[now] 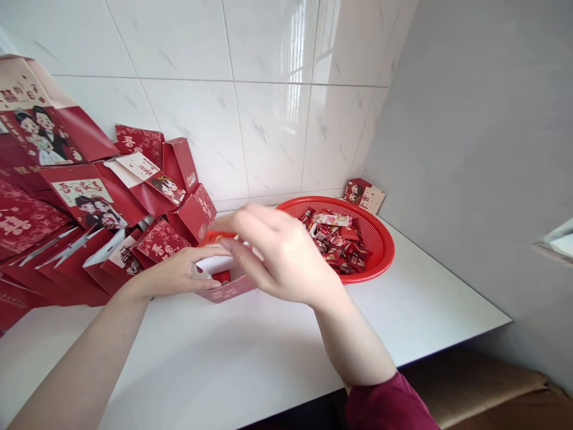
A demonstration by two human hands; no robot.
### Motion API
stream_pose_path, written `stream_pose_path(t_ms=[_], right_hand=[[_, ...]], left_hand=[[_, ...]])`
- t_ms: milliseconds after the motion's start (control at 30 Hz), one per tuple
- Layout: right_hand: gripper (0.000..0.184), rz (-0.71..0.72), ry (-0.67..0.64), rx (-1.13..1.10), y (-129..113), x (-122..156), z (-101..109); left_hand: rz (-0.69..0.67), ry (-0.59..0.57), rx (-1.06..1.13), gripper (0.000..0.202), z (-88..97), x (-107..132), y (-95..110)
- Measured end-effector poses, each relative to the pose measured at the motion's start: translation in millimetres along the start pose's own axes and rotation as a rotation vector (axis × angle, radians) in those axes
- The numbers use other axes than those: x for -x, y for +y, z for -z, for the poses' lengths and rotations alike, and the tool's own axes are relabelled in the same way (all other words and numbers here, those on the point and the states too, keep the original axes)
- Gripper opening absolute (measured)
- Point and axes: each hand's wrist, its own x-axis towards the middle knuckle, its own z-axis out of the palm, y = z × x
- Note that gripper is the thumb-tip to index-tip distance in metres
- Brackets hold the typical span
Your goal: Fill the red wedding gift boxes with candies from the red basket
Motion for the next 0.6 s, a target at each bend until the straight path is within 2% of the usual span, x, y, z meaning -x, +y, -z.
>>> stream_pose_path(t_ms=[67, 133, 167, 300, 367, 433, 500, 533, 600], right_hand=[[0.018, -0.034, -0.326, -0.006, 10, -1, -11], [0.017, -0.078, -0.560, 0.049, 18, -1, -17], [0.019, -0.106, -0.611, 0.072, 22, -1, -16], [0.029, -0.272, -0.562, 0.061, 41, -3, 6], [0.031, -0.363, -0.620, 0.114, 57, -8, 17], [0.030, -0.461, -0.794, 0.247, 79, -15, 17], [0.028, -0.555, -1.035, 0.395, 107, -20, 5], [0.025, -0.585, -1.113, 0.419, 121, -20, -3], [0.021, -0.600, -1.186, 0.410, 149, -17, -22]], left_hand=[[0.037, -0.047, 0.027, 0.057, 3.4, 1, 0], [0.066, -0.087, 0.051, 0.057, 6.7, 2, 2], [0.073, -0.099, 0.053, 0.058, 8.3, 3, 3], [0.093, -0.120, 0.051, 0.061, 12.3, 3, 7], [0.082, -0.132, 0.074, 0.062, 12.1, 2, 6], [0.076, -0.133, 0.086, 0.063, 10.8, 0, 2], [0.090, -0.129, 0.074, 0.063, 8.8, 0, -2], [0.098, -0.123, 0.061, 0.063, 7.9, 0, -3], [0.090, -0.111, 0.027, 0.066, 6.3, 2, -3]])
